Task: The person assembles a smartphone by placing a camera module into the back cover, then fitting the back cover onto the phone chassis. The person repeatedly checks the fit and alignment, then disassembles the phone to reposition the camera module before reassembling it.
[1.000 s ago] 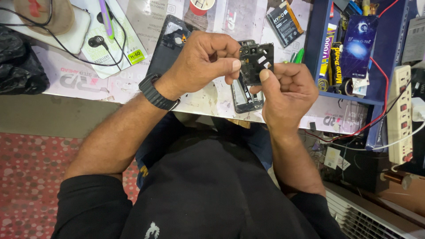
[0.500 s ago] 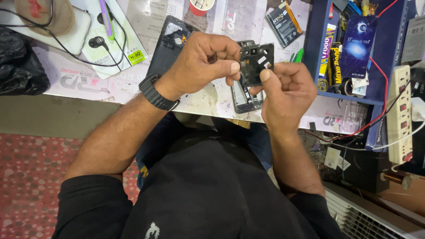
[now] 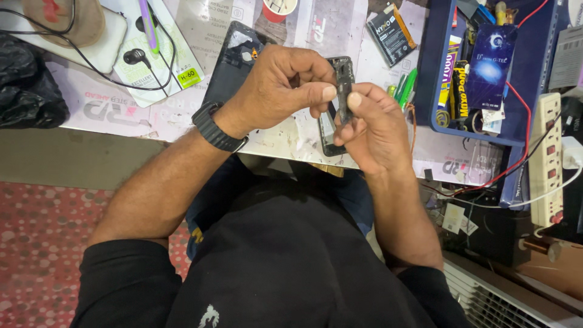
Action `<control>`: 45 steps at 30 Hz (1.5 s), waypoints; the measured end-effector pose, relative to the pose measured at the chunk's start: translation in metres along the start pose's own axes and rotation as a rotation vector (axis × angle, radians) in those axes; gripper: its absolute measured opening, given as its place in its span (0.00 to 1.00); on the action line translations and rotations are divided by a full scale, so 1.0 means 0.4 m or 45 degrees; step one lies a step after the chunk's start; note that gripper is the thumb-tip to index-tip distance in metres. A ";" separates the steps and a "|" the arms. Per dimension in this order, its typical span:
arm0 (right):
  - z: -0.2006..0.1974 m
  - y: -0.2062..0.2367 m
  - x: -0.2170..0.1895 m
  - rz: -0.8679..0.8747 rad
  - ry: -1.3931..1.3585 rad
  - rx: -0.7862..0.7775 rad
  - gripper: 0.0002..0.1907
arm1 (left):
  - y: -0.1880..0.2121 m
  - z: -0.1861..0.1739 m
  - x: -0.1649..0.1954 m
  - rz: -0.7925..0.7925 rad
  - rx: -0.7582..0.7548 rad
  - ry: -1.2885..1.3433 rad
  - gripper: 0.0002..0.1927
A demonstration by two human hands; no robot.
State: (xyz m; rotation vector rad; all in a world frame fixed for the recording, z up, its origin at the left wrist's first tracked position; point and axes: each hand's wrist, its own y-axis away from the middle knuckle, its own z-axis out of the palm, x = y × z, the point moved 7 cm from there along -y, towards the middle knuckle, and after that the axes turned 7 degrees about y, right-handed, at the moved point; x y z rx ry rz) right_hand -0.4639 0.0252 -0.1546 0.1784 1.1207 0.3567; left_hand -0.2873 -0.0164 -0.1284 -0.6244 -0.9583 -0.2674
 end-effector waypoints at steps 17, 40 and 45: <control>0.019 0.000 0.037 0.193 -0.110 -0.184 0.09 | -0.002 -0.005 -0.002 0.030 0.021 -0.128 0.10; -0.017 0.129 -0.148 -0.761 0.647 0.132 0.06 | 0.011 0.070 0.089 0.244 0.213 -0.770 0.11; 0.019 0.216 -0.174 -0.876 0.886 0.279 0.09 | 0.047 0.142 0.110 0.232 0.358 -0.635 0.16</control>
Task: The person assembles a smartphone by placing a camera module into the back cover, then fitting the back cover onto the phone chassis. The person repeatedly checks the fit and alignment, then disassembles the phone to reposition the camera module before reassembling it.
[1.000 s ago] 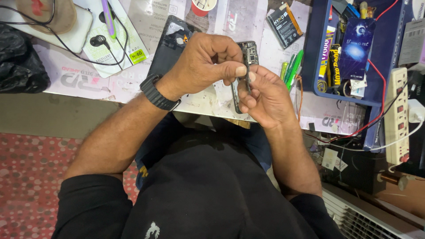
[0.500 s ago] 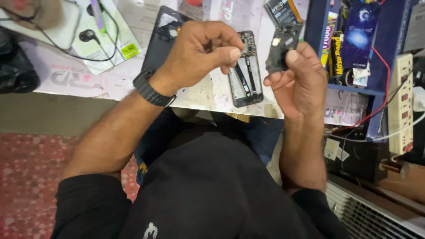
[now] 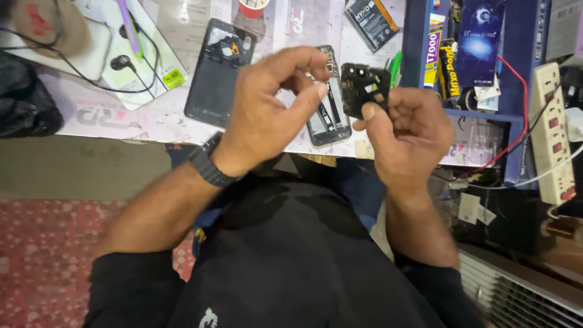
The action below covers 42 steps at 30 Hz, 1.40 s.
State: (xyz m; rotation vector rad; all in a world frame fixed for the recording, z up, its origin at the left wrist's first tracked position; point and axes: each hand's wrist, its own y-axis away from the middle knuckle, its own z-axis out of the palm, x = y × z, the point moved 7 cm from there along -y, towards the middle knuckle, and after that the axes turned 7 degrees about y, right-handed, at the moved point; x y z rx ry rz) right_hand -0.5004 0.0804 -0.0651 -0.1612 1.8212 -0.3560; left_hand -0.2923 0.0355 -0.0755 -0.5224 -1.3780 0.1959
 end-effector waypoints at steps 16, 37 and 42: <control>0.021 0.047 -0.116 -0.469 0.405 0.003 0.13 | 0.076 0.056 0.047 0.034 0.238 0.100 0.19; 0.031 0.057 -0.108 -0.492 0.467 0.010 0.13 | 0.081 0.057 0.028 0.001 0.302 0.086 0.18; 0.034 0.051 -0.080 -0.337 0.251 -0.034 0.11 | 0.080 0.053 0.026 -0.008 0.244 0.098 0.21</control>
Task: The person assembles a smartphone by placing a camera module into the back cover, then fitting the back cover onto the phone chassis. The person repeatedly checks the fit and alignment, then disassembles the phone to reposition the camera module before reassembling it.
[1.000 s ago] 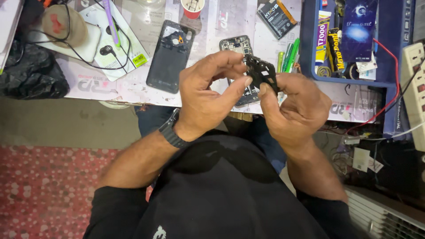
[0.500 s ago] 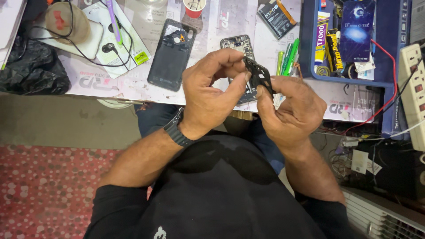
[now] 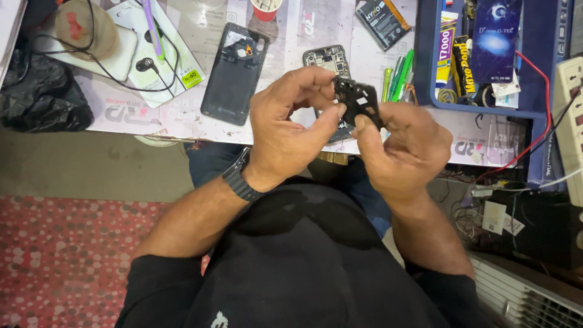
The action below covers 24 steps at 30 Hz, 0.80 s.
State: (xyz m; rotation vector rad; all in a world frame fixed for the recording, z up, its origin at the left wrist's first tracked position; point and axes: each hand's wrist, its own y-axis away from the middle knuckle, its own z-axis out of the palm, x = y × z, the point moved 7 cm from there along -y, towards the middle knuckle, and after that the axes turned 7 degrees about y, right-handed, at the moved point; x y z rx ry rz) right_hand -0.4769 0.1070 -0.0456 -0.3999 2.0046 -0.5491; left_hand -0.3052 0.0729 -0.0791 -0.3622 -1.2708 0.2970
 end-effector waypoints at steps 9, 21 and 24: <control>0.003 -0.013 0.057 0.380 -0.470 -0.071 0.20 | 0.004 -0.009 0.028 0.147 -0.094 -0.019 0.18; 0.013 -0.012 0.047 0.226 -0.411 -0.098 0.17 | 0.004 -0.015 0.033 0.207 -0.131 -0.149 0.14; 0.016 -0.008 0.044 0.194 -0.398 -0.105 0.18 | 0.005 -0.016 0.023 0.173 -0.138 -0.088 0.13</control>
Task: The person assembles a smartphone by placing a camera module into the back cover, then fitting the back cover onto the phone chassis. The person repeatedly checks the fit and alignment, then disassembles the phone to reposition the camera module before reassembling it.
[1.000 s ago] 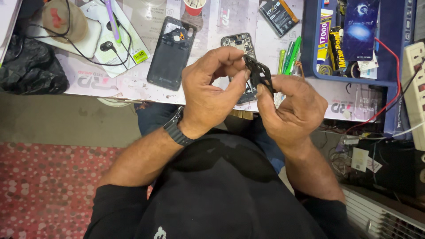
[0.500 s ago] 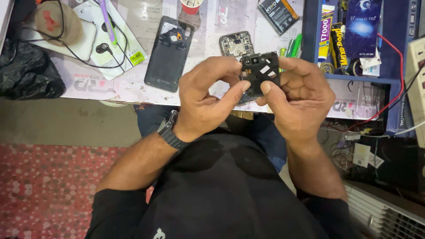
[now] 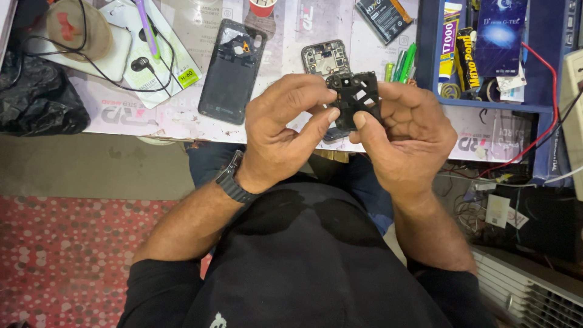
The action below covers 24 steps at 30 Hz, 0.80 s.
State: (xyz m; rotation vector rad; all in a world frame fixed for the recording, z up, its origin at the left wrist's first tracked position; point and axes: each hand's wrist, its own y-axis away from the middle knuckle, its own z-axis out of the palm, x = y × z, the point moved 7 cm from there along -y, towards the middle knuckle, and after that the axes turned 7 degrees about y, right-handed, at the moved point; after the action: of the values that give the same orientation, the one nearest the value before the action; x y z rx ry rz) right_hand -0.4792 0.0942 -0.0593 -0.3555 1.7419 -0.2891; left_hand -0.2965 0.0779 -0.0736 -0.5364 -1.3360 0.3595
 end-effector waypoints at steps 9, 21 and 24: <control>0.000 0.000 0.001 0.015 0.021 0.001 0.18 | 0.000 -0.002 -0.008 0.007 0.003 0.006 0.13; 0.009 0.013 -0.012 -0.011 0.095 0.027 0.17 | 0.038 0.002 -0.059 -0.236 0.065 0.415 0.23; 0.010 0.007 -0.009 -0.012 0.098 0.009 0.17 | 0.034 -0.001 -0.073 -0.302 0.065 0.460 0.23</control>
State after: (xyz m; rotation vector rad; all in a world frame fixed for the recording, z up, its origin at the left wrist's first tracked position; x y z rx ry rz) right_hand -0.4748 0.0981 -0.0579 -0.3514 1.8148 -0.3192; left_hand -0.3013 0.0732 -0.1051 -0.3736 -1.0231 0.0937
